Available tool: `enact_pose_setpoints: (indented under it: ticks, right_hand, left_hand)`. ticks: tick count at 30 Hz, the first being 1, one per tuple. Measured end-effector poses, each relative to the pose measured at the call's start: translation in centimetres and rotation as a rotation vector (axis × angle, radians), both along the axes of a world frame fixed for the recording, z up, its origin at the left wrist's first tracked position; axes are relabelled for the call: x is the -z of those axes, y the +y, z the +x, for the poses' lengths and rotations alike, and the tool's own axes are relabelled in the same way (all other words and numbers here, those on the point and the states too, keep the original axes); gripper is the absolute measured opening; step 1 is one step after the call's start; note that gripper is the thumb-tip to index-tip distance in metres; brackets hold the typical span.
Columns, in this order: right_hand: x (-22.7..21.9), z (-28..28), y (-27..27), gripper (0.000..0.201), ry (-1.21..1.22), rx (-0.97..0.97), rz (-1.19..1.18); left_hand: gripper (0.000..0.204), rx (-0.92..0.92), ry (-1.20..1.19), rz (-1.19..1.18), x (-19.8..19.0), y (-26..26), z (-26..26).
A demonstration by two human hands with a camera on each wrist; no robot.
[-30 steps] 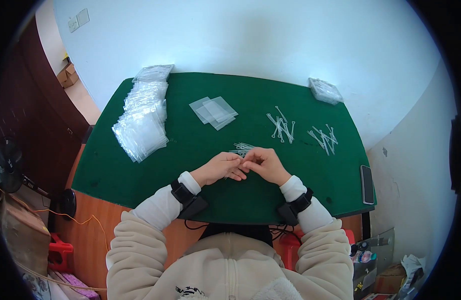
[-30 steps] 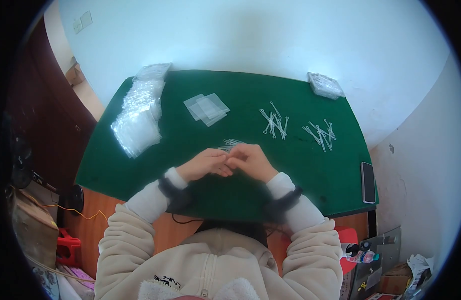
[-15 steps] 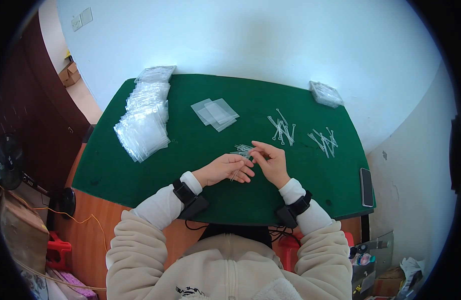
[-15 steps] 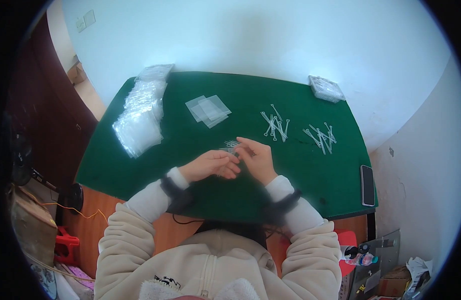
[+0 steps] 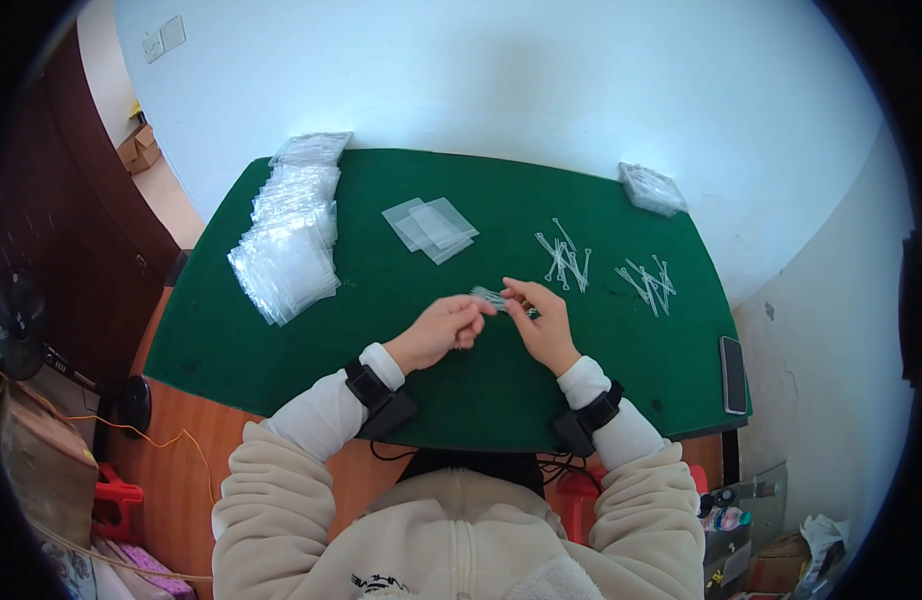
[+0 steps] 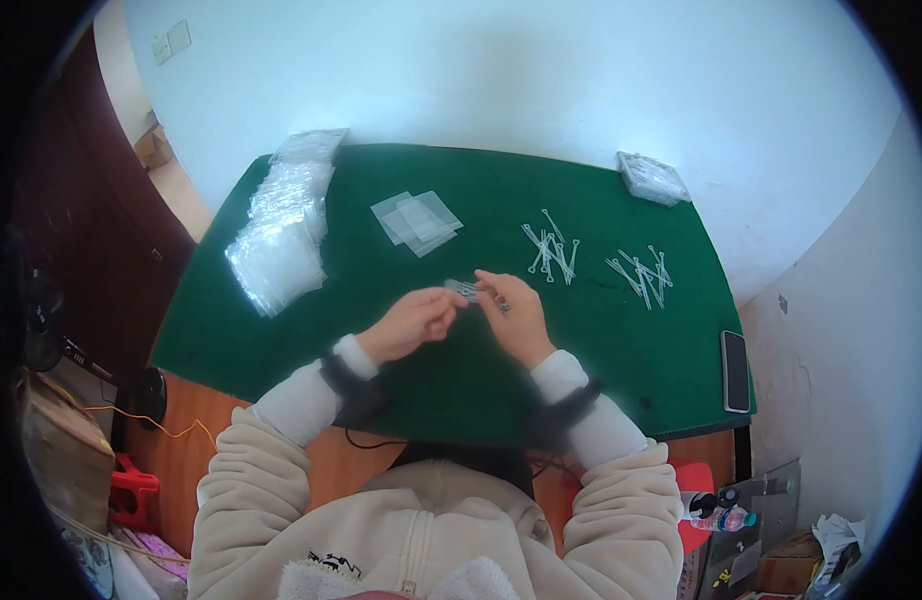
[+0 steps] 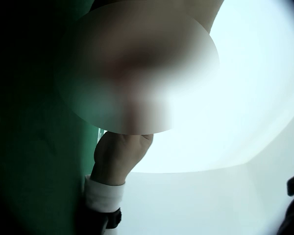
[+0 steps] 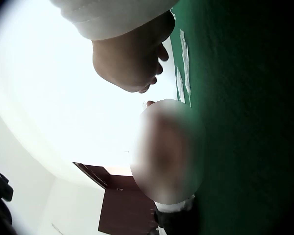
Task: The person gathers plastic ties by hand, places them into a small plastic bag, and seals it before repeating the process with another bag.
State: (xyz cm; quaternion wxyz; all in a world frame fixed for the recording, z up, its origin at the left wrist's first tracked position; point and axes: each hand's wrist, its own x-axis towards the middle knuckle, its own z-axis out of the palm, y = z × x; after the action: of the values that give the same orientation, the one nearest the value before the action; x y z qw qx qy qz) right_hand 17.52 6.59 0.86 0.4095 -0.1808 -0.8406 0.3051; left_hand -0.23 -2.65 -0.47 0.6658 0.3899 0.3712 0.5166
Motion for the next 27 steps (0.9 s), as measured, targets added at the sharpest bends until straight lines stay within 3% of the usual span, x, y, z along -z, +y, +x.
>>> enact_pose_setpoints:
  ticks: [2, 5, 13, 27]
  right_hand:
    - [0.4, 0.0, 0.6, 0.014, -0.094, 0.185, 0.245]
    - [1.2, 0.1, 1.0, 0.013, -0.242, 0.207, 0.312]
    - [1.2, 0.4, 1.4, 0.005, -0.379, 0.177, 0.378]
    - [0.4, 0.3, 1.4, 0.005, -0.164, 0.212, 0.462]
  left_hand:
    - [0.024, -0.082, -0.050, -0.024, 0.0, 0.4, -0.5]
    - [0.024, -0.353, -0.094, -0.053, 0.0, 0.8, -1.4]
    - [0.026, -0.631, -0.183, 0.156, -0.3, 0.8, -1.5]
    - [0.027, -0.688, 0.151, 0.250, -0.1, 0.7, -1.2]
